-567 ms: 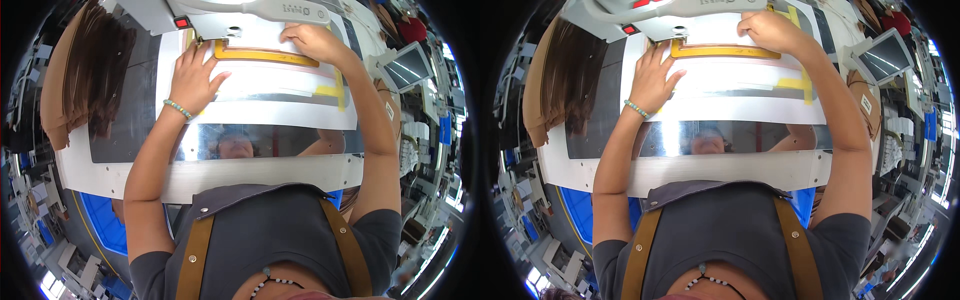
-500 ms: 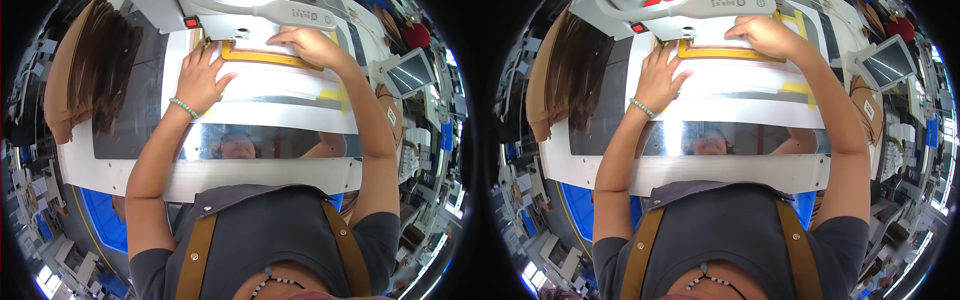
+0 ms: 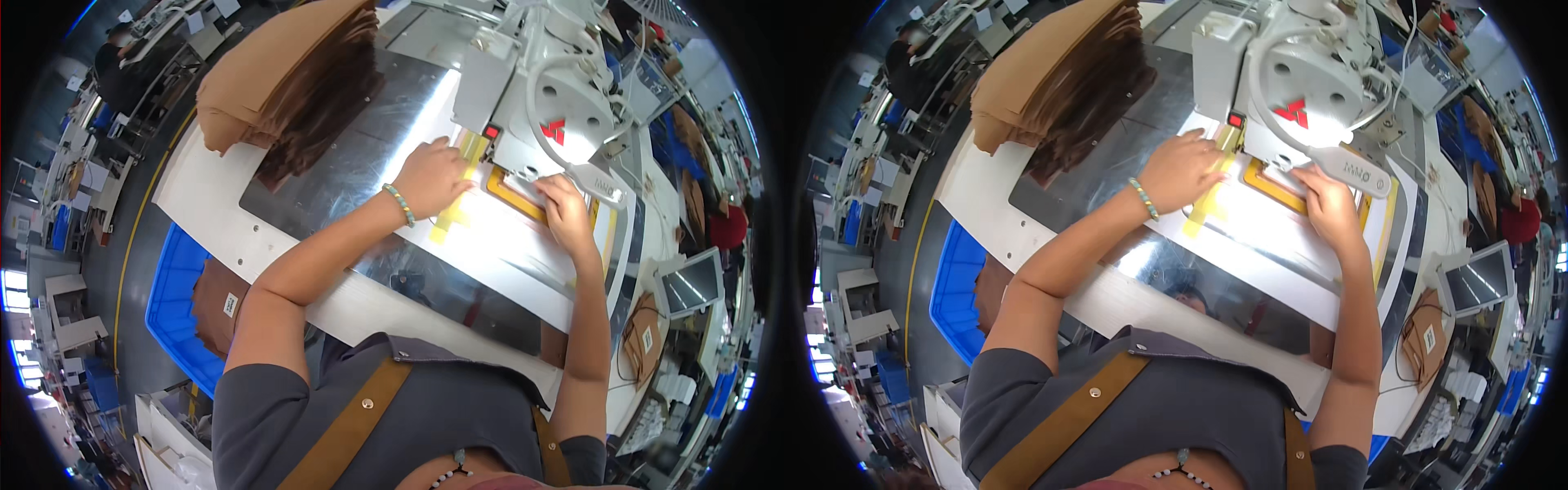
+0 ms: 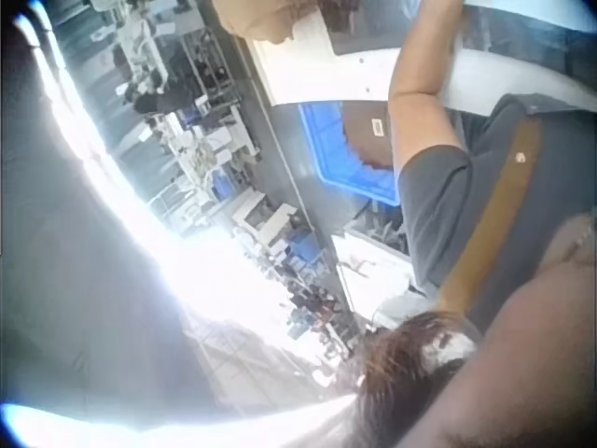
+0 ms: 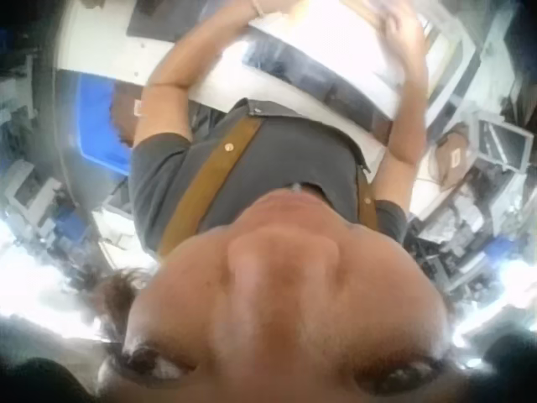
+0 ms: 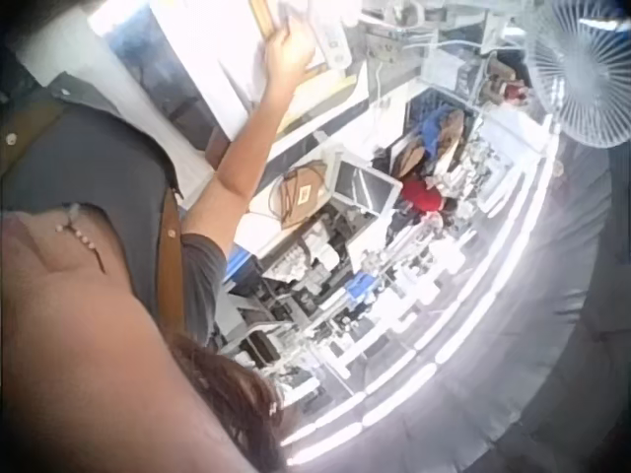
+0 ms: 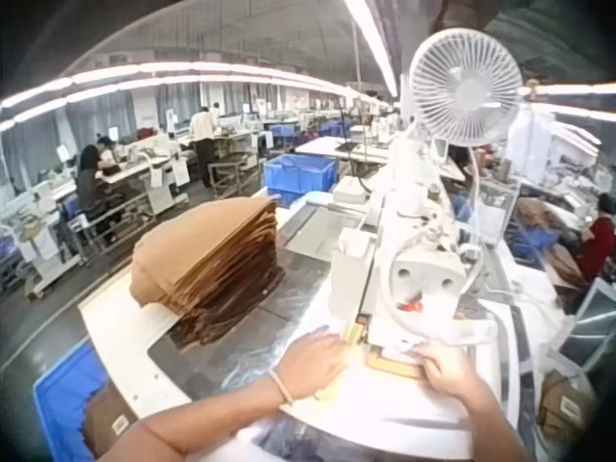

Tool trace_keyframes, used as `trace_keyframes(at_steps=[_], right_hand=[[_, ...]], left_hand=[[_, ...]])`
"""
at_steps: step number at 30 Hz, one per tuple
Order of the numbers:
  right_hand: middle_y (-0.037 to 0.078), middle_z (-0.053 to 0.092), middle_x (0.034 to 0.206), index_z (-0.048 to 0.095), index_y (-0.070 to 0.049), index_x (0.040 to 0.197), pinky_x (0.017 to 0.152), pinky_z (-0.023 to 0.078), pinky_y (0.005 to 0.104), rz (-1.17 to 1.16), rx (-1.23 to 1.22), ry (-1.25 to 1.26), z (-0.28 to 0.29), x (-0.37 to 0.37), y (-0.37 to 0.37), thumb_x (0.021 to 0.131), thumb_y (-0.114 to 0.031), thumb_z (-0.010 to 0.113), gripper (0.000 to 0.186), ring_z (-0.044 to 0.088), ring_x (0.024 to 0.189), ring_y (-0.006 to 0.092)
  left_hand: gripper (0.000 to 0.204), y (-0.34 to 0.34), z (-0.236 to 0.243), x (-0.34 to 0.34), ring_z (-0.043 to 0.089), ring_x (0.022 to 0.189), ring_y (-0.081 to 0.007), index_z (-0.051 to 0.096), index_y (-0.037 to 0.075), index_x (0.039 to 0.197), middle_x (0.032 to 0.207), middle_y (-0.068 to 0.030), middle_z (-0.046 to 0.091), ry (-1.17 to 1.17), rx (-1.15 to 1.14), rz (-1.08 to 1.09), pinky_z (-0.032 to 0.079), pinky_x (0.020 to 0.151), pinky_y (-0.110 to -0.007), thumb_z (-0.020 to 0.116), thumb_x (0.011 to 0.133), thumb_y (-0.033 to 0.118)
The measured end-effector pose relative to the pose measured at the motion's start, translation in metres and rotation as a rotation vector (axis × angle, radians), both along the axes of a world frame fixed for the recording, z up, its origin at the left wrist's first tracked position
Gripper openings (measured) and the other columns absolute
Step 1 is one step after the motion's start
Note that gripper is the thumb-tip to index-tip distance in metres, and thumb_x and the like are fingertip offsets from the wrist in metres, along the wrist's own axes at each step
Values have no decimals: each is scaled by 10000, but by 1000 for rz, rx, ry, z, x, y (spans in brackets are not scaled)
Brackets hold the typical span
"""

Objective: Sewing and trimming leather components for bags using an industrial sewing machine.

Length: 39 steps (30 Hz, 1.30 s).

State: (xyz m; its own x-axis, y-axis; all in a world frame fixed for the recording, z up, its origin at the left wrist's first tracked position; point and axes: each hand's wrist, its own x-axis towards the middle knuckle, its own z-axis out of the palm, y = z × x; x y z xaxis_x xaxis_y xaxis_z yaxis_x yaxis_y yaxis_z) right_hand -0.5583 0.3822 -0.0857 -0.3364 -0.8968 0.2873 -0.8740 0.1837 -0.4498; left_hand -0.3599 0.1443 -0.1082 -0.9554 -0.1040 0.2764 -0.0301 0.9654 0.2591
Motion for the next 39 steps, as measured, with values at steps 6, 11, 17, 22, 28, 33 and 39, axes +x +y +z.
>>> trace_keyframes(at_steps=[6,11,17,22,28,33,39], right_hand=[[159,731,1082,770,25,1085,878,537,357,-197,-212,-74,2,11,55,914,99,552,287,706,991,303],[147,716,1032,759,33,1072,877,527,340,-228,-289,-113,-1,6,56,914,116,550,274,689,984,277],[158,712,1020,745,48,1055,877,529,350,-175,-283,-58,-8,1,60,909,113,556,248,688,969,292],[163,713,1019,744,50,1049,883,530,363,-172,-283,-65,-3,2,59,908,109,559,239,688,971,304],[168,719,1008,745,52,1038,885,534,374,-164,-280,-39,-10,-1,61,916,92,560,225,692,959,309],[165,724,1012,744,53,1037,879,537,376,-164,-272,-38,-15,-2,64,919,89,557,224,696,951,313],[139,720,998,748,17,1111,829,554,374,-5,-233,-6,7,28,37,913,71,619,243,697,937,302]], left_hand=[[190,-156,88,30,698,1087,-323,749,56,1102,1126,-126,745,375,-467,534,582,898,-453,712,964,181],[196,-246,78,47,709,1051,-341,749,52,1106,1140,-116,742,157,-644,665,590,884,-473,710,966,185],[259,-259,81,37,743,1031,-350,817,91,1126,1176,-131,766,273,-298,691,583,916,-460,738,983,292],[343,-323,111,49,752,992,-214,843,103,1143,1093,-103,822,154,137,740,564,909,-368,767,970,389],[268,-279,136,41,775,935,-260,847,129,1115,965,-114,816,385,37,665,585,870,-376,794,918,303],[150,-187,99,57,729,929,-351,809,83,1028,990,-138,752,230,-279,373,586,839,-451,707,950,161],[102,-102,13,111,715,914,-304,775,50,981,981,-97,702,98,-203,184,595,790,-429,721,935,122]])
